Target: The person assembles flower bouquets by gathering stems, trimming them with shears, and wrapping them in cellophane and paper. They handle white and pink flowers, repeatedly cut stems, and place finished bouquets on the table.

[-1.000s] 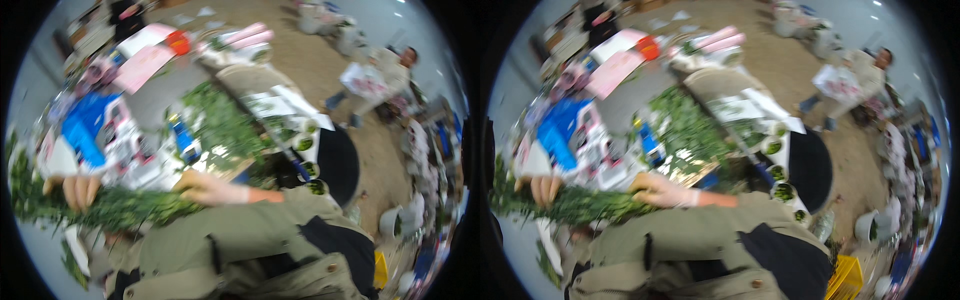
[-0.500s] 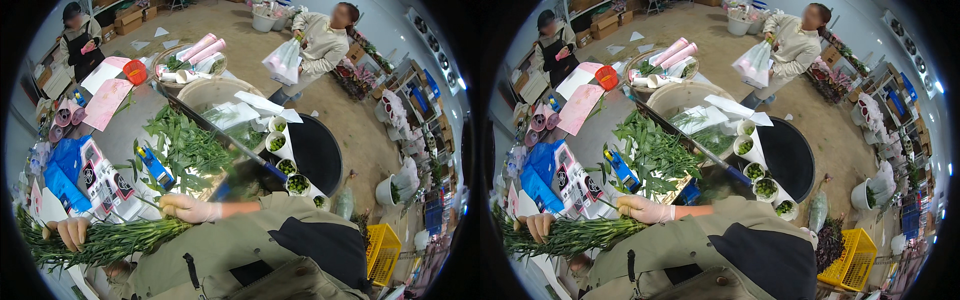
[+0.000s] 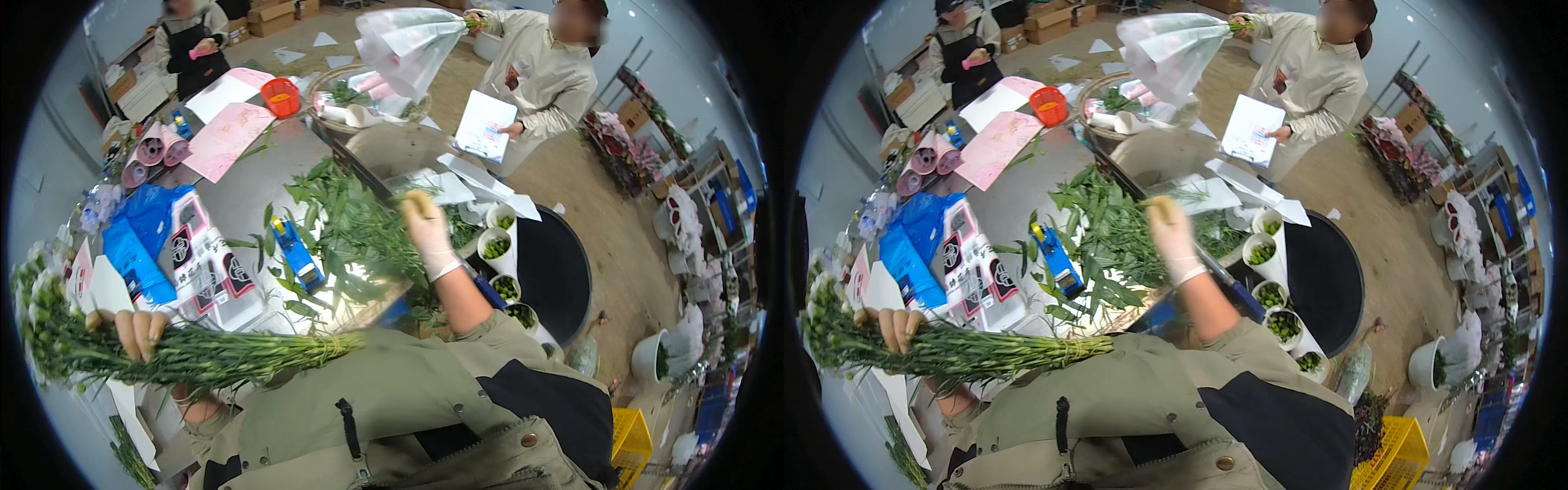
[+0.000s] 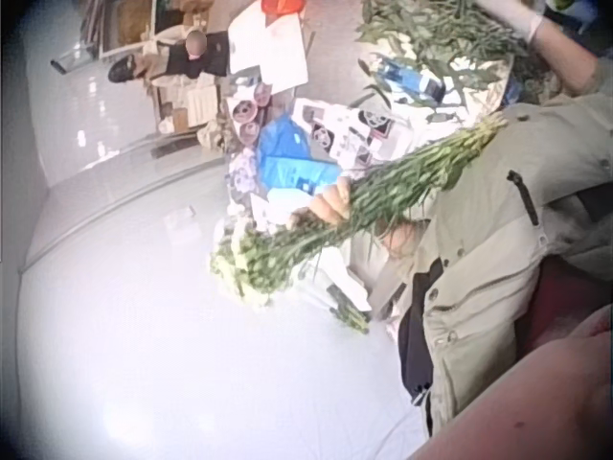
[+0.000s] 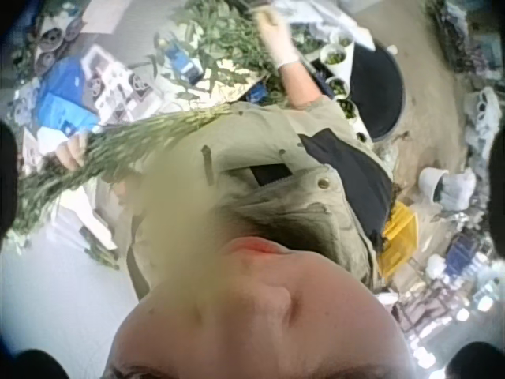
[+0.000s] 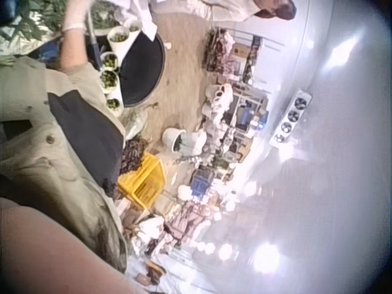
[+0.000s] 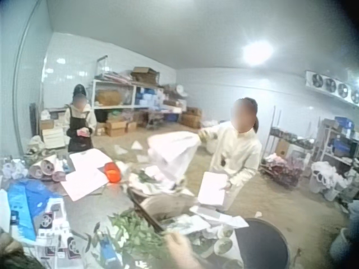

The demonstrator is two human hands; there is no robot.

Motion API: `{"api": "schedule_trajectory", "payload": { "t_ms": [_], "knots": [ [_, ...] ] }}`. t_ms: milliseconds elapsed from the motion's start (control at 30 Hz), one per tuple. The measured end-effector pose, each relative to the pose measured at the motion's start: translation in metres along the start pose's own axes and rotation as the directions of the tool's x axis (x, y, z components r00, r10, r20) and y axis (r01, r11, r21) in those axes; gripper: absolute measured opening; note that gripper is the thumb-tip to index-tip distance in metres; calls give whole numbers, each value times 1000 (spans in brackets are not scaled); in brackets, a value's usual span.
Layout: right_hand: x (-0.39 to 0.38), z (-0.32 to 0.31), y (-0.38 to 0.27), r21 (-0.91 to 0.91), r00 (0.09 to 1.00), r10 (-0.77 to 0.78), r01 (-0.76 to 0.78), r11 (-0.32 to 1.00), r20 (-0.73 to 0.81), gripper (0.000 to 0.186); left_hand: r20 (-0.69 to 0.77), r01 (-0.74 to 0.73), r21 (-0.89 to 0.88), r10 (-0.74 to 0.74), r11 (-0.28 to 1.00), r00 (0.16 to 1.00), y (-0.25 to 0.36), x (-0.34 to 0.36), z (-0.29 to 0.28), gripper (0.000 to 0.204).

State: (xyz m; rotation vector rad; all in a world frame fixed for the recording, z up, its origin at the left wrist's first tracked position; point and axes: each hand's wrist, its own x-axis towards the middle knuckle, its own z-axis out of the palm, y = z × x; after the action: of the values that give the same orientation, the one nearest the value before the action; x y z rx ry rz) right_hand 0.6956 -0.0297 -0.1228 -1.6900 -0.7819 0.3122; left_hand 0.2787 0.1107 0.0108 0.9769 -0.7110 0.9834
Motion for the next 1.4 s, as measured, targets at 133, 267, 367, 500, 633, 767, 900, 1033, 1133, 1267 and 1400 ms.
{"api": "schedule_trajectory", "payload": {
  "t_ms": [133,267,367,500,633,767,900,1033,1133,1267,1400],
  "knots": [
    [22,-35,-16,-604,925,-373,256,755,-74,58,-220,-44,156,78,987,973,-14,-4,12,75],
    [-27,4,-59,64,864,-377,378,924,334,72,-462,-85,267,205,960,863,-30,-4,16,73],
    [-79,51,-84,113,597,-496,562,820,630,82,-604,-15,415,287,910,743,-38,-6,12,69],
    [-105,86,-98,-70,618,-457,639,766,640,82,-762,38,352,263,935,591,-37,-12,8,51],
    [-107,87,-97,3,657,-465,576,817,593,69,-819,92,282,190,955,541,-26,-26,11,47],
    [-109,81,-96,171,636,-338,310,935,694,59,-720,103,273,132,956,681,7,-59,8,66],
    [-108,77,-103,298,501,-277,40,954,820,59,-499,62,84,-12,994,867,43,-103,-18,72],
    [-105,72,-117,439,289,-414,-24,898,863,52,-831,277,492,351,826,431,30,-124,-16,87],
    [-107,74,-123,288,150,-256,-254,923,955,43,-548,217,472,91,854,832,15,-92,-4,84],
    [-112,86,-120,235,36,-245,-442,866,969,33,-143,209,459,-160,864,977,5,-30,9,81],
    [-106,94,-111,108,-68,-167,-520,847,984,34,-257,83,224,-23,971,966,-11,-28,17,73]
  ]
}}
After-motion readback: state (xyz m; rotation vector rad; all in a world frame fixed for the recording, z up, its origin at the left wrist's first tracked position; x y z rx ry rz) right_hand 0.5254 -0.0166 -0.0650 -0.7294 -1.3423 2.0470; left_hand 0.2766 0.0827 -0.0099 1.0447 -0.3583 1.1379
